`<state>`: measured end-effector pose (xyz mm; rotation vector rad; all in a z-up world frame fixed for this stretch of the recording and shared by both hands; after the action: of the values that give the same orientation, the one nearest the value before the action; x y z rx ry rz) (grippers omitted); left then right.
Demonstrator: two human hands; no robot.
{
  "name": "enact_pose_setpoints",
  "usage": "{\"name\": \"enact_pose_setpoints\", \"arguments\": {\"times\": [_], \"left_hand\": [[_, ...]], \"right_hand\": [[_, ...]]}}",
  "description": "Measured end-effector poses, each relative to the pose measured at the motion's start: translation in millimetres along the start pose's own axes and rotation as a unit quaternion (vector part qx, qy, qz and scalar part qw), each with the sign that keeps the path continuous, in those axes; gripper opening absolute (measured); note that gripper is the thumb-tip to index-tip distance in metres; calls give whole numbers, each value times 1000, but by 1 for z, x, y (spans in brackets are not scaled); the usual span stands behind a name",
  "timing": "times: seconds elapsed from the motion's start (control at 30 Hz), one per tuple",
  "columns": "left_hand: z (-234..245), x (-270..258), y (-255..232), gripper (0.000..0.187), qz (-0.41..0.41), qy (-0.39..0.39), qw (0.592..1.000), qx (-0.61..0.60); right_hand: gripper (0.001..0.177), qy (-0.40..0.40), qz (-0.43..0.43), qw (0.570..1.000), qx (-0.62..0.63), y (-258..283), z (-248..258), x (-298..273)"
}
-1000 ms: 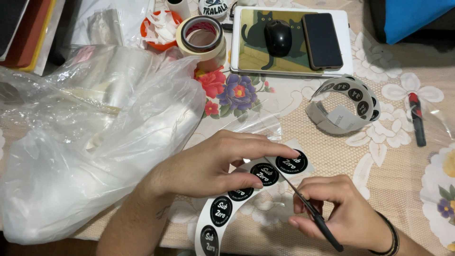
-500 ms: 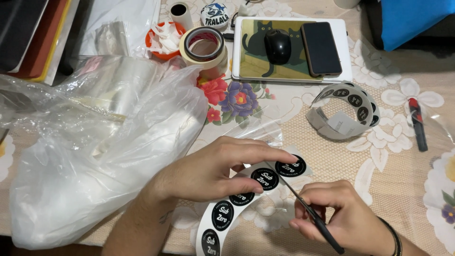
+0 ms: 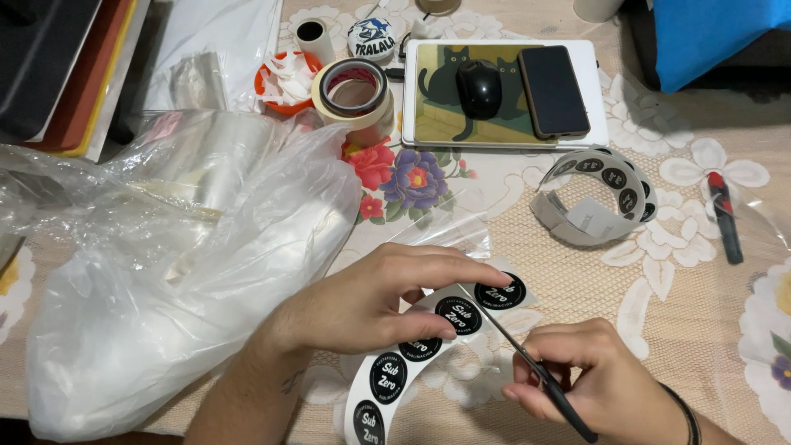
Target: Cutting individual stickers from a roll using scissors and placing them into small plastic bags for packaging.
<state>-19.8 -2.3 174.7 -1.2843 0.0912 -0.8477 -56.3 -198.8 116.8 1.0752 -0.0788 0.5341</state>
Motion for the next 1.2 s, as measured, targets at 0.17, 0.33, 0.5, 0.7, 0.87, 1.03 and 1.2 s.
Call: {"name": "enact_pose_setpoints", "arguments": {"times": [0.17,0.33,0.5,0.7,0.87,1.03,1.2], "left_hand": [[3,0,3,41,3,-14,1000,17],[15,2,23,51,14,-68,995,71],[-6,6,33,51,17,-24,996,84],[-26,8,28,49,-3,22,998,64],[-26,6,25,42,-22,24,999,11],[-26,6,22,17,-60,1,998,-18],[-24,8,8,30,-56,12,998,21]], "right_hand": [[25,5,-3,1000,-7,-3,2,-5],[26,47,-2,999,11,-20,14,-15],[20,-196,-134,962,132,-41,37,-5],[24,-231,-249,909,242,-56,22,13],[20,-269,-244,913,185,-85,39,-2],[16,-239,-246,939,30,-123,32,-3],[16,-217,-237,945,-58,-134,16,2]]}}
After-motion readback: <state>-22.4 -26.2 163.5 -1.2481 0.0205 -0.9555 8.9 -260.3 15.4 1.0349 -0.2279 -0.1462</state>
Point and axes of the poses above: each hand's wrist, its own x-axis towards the middle knuckle, its own z-axis out of the back of the hand, y = z × x, the point moved 6 cm from there along x, towards the middle knuckle, and after that the axes turned 15 degrees about -y, right-handed, at the moved point
